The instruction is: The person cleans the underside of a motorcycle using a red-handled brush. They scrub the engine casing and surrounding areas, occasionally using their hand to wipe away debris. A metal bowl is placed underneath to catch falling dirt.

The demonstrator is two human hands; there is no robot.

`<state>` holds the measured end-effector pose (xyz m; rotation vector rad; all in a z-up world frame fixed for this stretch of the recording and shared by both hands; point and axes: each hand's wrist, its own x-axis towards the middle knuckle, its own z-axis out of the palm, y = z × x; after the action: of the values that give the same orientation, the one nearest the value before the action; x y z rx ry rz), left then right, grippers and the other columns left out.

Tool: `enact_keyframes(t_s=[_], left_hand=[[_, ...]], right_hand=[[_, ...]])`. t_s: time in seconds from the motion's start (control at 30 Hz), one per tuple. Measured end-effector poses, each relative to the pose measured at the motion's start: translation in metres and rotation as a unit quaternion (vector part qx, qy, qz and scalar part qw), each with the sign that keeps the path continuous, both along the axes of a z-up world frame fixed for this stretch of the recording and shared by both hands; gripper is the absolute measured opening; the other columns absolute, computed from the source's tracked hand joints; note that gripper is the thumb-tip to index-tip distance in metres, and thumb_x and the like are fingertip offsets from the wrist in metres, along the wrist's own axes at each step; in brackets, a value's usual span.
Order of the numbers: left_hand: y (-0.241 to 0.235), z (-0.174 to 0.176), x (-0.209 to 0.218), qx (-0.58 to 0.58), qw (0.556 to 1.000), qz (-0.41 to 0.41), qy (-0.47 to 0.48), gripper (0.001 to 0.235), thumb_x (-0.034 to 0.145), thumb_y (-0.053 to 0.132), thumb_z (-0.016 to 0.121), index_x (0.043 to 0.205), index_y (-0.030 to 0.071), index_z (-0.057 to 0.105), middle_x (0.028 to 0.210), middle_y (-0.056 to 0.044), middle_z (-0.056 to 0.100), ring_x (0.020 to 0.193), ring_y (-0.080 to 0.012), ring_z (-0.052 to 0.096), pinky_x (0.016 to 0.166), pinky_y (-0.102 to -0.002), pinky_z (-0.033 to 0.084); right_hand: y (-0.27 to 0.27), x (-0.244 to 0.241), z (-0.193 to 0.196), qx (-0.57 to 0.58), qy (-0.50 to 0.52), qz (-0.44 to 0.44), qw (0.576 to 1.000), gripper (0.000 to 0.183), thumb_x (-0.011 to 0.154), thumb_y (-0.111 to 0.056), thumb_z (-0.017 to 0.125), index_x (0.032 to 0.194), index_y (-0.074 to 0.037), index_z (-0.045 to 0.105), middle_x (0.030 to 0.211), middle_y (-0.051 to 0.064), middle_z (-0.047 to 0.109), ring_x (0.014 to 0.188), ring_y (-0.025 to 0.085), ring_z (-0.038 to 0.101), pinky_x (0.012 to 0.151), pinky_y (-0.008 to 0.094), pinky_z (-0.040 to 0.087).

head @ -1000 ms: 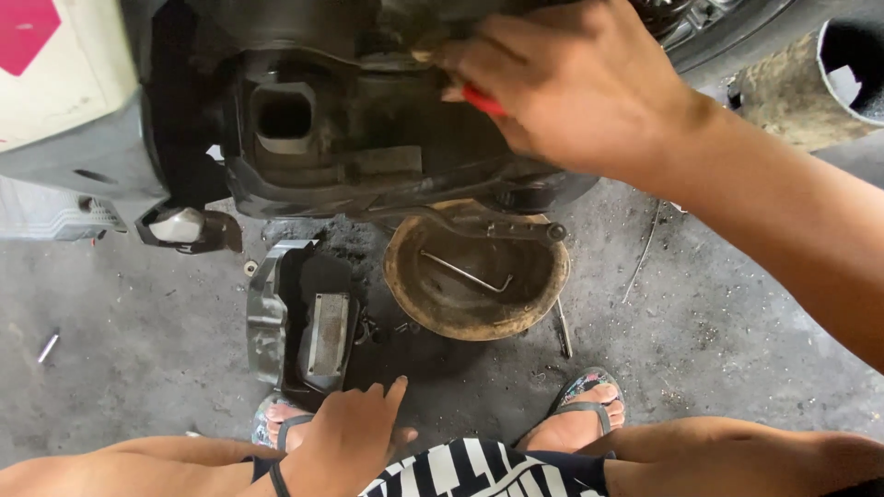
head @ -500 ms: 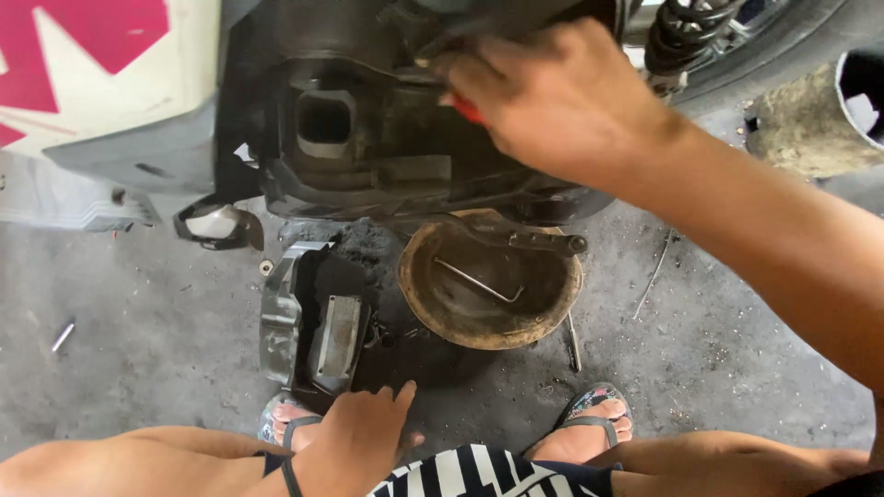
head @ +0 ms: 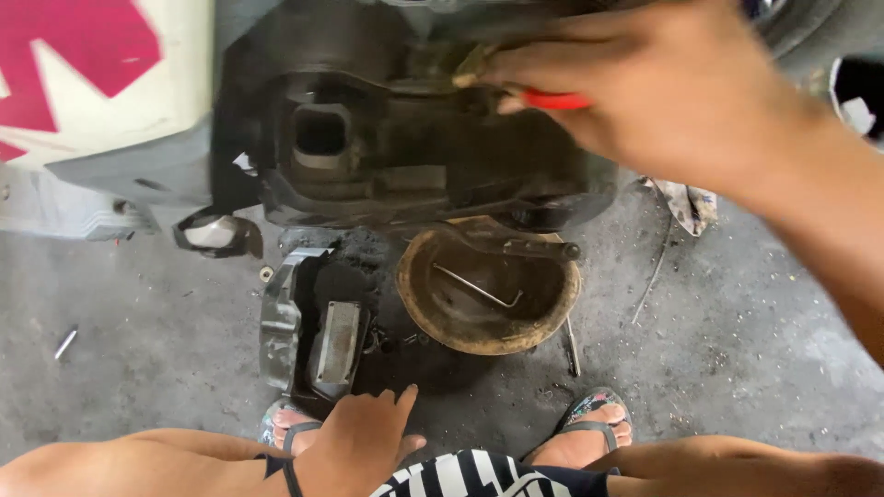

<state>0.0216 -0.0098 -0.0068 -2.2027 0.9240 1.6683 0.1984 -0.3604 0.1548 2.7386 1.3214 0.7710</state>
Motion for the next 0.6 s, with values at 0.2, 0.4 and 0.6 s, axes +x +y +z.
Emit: enact_keyframes(t_s=[0.2,0.4,0.6], left_hand=[[-0.007,0.006,0.006,0.055,0.995,0.054,0.056,0.071,0.111,0.055,0.04,0.165,0.022,0.01,0.115,-0.011,0.057,0.089,-0.0317,0.059,0.072,-0.043,0.049],[-0.006,0.007,0.006,0.058,0.995,0.068,0.037,0.072,0.11,0.056,0.045,0.165,0.023,0.012,0.12,-0.01,0.057,0.093,-0.0318,0.061,0.073,-0.043,0.051],[-0.001,0.002,0.001,0.03,0.997,0.071,0.027,0.072,0.11,0.055,0.044,0.164,0.019,0.013,0.12,-0.013,0.057,0.093,-0.0333,0.06,0.073,-0.045,0.05]], right_hand=[[-0.032,-0.018,0.015,-0.123,0.117,-0.128,0.977,0.029,0.092,-0.014,0.066,0.12,-0.017,0.074,0.108,0.004,0.08,0.084,0.023,0.078,0.068,0.038,0.067],[-0.045,-0.03,0.014,-0.128,0.05,-0.125,0.983,0.032,0.093,-0.023,0.071,0.123,-0.016,0.078,0.099,0.0,0.078,0.085,0.017,0.076,0.072,0.03,0.061],[-0.035,-0.015,-0.005,-0.216,-0.179,-0.16,0.946,0.017,0.123,-0.049,0.061,0.129,-0.035,0.069,0.098,-0.02,0.062,0.097,0.0,0.068,0.081,0.017,0.053]])
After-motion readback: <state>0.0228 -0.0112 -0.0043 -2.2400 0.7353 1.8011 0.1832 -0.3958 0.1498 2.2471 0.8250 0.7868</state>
